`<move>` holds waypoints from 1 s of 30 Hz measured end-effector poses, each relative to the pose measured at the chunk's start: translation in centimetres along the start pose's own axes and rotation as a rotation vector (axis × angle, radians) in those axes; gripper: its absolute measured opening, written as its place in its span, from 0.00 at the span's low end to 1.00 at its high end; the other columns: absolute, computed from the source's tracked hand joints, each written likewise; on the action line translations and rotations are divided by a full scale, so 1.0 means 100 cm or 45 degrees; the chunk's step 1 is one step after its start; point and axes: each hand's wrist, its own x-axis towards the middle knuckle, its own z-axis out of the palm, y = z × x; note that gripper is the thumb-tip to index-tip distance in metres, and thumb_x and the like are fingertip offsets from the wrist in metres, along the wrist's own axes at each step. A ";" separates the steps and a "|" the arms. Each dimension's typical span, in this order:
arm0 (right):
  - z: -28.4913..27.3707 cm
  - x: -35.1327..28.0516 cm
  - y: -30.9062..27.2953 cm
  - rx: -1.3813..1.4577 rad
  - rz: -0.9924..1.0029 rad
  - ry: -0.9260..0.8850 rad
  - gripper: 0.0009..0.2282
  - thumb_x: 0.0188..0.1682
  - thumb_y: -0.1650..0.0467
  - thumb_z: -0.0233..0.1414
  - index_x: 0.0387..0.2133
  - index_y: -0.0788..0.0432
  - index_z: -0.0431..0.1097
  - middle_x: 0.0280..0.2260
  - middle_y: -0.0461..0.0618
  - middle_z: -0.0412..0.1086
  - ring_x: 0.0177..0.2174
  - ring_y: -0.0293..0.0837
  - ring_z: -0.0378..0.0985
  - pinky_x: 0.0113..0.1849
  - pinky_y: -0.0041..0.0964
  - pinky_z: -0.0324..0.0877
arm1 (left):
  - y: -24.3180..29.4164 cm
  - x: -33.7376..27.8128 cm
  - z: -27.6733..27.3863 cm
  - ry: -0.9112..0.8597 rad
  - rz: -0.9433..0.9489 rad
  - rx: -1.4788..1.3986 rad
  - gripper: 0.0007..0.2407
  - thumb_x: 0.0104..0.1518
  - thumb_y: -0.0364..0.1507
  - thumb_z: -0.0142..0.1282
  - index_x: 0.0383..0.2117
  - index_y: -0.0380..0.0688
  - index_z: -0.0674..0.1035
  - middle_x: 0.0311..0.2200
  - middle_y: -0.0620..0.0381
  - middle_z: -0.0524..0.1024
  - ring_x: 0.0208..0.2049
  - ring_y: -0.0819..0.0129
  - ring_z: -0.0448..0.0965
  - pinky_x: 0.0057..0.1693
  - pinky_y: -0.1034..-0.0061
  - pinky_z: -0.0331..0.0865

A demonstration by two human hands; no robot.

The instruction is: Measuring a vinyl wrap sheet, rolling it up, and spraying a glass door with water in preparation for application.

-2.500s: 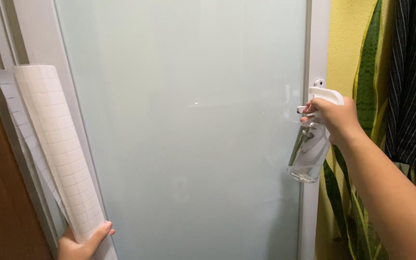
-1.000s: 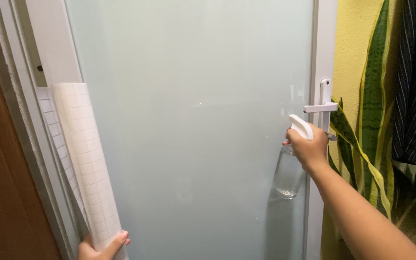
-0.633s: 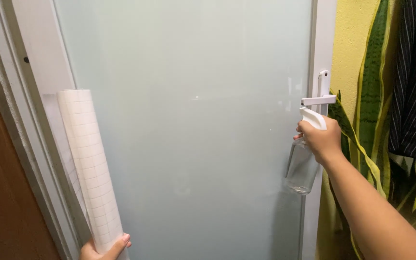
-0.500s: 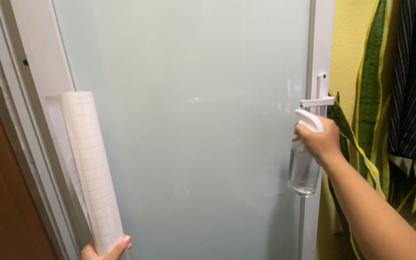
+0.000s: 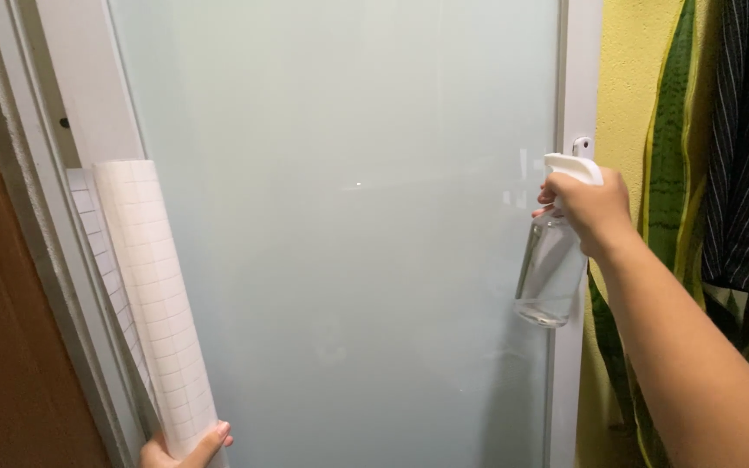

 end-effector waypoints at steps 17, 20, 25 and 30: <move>0.021 0.002 -0.024 0.013 0.085 0.037 0.12 0.36 0.74 0.51 0.35 0.63 0.64 0.23 0.55 0.65 0.21 0.45 0.74 0.22 0.41 0.76 | -0.017 0.015 -0.009 -0.023 0.116 -0.089 0.16 0.42 0.19 0.73 0.36 0.19 0.82 0.27 0.30 0.84 0.28 0.45 0.85 0.43 0.63 0.76; 0.035 0.006 -0.020 -0.040 0.043 -0.012 0.09 0.36 0.73 0.51 0.30 0.63 0.67 0.20 0.55 0.66 0.20 0.44 0.74 0.22 0.38 0.72 | -0.006 0.008 -0.011 -0.013 0.071 -0.064 0.15 0.42 0.20 0.73 0.36 0.20 0.83 0.26 0.31 0.84 0.29 0.48 0.85 0.45 0.63 0.76; 0.067 -0.023 -0.034 -0.081 0.087 -0.086 0.09 0.34 0.72 0.51 0.28 0.64 0.66 0.20 0.57 0.68 0.18 0.47 0.76 0.21 0.36 0.67 | 0.007 -0.003 -0.014 0.015 -0.011 -0.031 0.18 0.43 0.21 0.73 0.41 0.22 0.83 0.27 0.31 0.85 0.31 0.49 0.85 0.48 0.65 0.74; 0.090 -0.070 -0.064 -0.194 0.265 -0.211 0.10 0.36 0.68 0.48 0.30 0.57 0.62 0.21 0.50 0.69 0.20 0.44 0.74 0.23 0.38 0.50 | 0.012 -0.006 -0.023 0.006 -0.069 0.042 0.15 0.45 0.24 0.74 0.35 0.23 0.86 0.27 0.33 0.87 0.33 0.51 0.87 0.51 0.68 0.74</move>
